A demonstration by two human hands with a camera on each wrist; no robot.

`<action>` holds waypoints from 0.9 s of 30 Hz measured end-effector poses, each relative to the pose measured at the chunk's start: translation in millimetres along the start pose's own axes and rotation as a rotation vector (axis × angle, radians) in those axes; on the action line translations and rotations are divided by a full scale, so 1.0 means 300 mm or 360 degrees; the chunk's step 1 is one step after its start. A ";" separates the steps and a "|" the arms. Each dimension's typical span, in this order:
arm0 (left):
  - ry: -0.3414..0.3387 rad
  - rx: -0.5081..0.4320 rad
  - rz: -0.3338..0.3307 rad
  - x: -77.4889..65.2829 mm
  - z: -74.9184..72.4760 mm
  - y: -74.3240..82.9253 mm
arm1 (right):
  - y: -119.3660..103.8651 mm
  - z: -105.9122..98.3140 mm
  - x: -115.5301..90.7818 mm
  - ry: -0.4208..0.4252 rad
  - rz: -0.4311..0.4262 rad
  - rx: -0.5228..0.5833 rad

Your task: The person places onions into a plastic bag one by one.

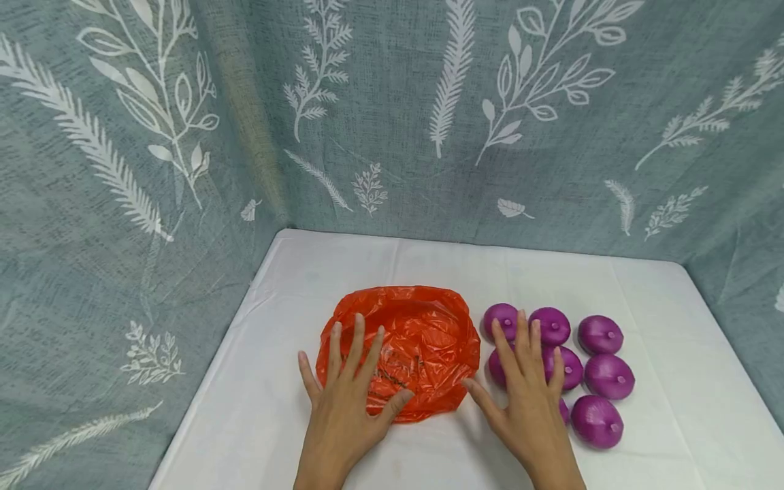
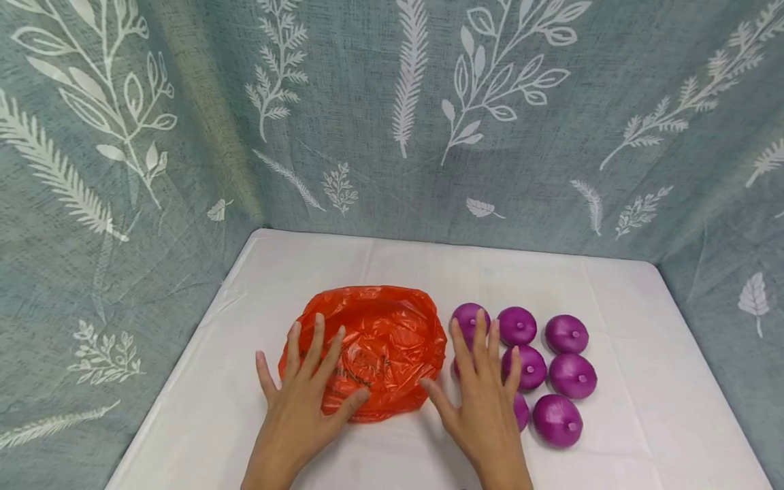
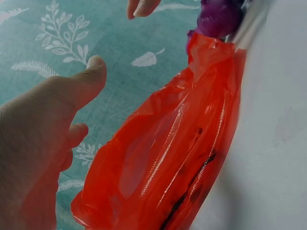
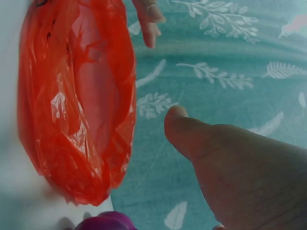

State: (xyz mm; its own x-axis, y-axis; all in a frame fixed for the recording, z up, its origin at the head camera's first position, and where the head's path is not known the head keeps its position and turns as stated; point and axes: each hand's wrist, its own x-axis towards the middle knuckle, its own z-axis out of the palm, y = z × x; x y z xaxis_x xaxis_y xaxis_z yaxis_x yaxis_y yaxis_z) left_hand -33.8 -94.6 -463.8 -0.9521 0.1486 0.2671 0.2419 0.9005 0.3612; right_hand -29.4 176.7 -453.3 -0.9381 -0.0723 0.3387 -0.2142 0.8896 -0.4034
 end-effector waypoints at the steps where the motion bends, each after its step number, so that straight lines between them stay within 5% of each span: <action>1: 0.0000 -0.0001 0.0004 0.001 0.000 0.002 | 0.001 -0.001 0.000 0.0003 0.0000 0.0001; 13: 0.0057 -0.0035 -0.0001 0.018 -0.016 -0.016 | 0.027 -0.037 -0.009 0.0084 0.0049 0.0136; 20: 0.0167 -0.0294 -0.0069 0.049 -0.031 -0.070 | 0.101 -0.100 -0.049 0.0425 0.0196 0.0365; 27: 0.0209 -0.0417 -0.0221 0.072 -0.029 -0.114 | 0.209 -0.152 -0.127 0.0681 0.0461 0.0193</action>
State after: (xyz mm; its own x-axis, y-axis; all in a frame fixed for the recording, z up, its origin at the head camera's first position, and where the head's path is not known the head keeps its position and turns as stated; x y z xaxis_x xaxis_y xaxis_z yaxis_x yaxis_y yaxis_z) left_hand -61.2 -125.7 -462.5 -0.9513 -0.0379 0.3059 0.1673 0.7701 0.6157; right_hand 5.5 255.9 -452.7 -0.7739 0.3817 0.5054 -0.0166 0.7855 -0.6187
